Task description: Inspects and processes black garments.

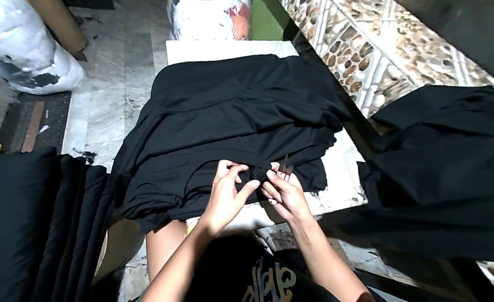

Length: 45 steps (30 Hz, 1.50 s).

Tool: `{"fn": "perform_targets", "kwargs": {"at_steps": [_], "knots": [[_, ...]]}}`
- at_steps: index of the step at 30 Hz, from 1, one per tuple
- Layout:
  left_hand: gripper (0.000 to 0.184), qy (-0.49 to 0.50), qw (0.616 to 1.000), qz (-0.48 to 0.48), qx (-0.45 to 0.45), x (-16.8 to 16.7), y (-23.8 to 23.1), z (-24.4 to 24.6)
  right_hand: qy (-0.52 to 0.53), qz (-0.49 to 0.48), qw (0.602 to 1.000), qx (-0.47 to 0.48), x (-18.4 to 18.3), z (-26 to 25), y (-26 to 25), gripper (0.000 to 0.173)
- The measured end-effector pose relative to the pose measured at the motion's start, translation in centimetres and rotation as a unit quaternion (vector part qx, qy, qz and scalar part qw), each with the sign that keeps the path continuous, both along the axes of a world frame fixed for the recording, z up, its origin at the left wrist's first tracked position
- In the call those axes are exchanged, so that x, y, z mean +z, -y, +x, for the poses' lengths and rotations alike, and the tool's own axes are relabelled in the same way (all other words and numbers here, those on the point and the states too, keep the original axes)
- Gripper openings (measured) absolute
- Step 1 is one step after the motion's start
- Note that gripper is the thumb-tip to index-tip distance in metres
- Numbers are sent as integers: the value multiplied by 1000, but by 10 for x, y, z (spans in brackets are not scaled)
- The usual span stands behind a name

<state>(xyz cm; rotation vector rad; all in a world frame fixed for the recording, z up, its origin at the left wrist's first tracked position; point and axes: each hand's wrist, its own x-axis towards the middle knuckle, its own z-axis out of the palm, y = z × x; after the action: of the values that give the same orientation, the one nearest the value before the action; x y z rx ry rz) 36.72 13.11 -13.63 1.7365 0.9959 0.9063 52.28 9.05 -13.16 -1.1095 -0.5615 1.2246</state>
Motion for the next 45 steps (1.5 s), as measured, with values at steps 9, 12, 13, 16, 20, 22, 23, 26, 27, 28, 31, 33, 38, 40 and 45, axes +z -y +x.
{"fn": "perform_targets", "kwargs": {"at_steps": [9,12,13,16,20,22,23,26,27,28,31,33,38,40,45], "knots": [[20,148,986,-27,-66,-16,1,-19,192,14,981,-37,-5,-2,6,16],[21,197,971,-85,-106,-13,2,-26,581,71,810,-40,-11,6,23,29],[22,210,966,-98,-112,-12,2,-26,664,82,741,-54,-10,4,30,36],[21,249,954,-116,-122,-12,4,-20,768,100,631,-52,-7,-5,46,33],[21,240,961,-78,-114,-19,10,-13,779,88,620,-38,-10,-19,41,31],[22,229,967,-57,-100,-21,12,-15,769,66,635,-25,-8,-23,36,34],[24,217,972,-28,-89,-22,12,-18,765,60,641,-17,-8,-24,34,34],[30,140,981,117,-65,-16,16,-34,757,59,651,-8,-10,-20,29,35],[30,110,982,146,-53,-12,18,-41,753,62,656,-7,-10,-18,29,35],[32,80,982,165,-33,-9,21,-47,747,64,662,-7,-11,-16,28,35],[52,-33,962,258,87,-4,29,-68,700,82,708,-34,-14,-11,27,33],[63,-106,926,316,176,1,29,-83,622,95,775,-59,-16,-5,25,33],[47,-360,876,170,271,7,19,-96,445,55,892,-57,-15,-6,-2,14],[29,-328,894,140,271,8,15,-103,543,96,828,-102,-17,-13,-12,24],[34,316,890,14,327,-4,-3,-120,770,65,634,-40,-23,-19,0,11]]}}
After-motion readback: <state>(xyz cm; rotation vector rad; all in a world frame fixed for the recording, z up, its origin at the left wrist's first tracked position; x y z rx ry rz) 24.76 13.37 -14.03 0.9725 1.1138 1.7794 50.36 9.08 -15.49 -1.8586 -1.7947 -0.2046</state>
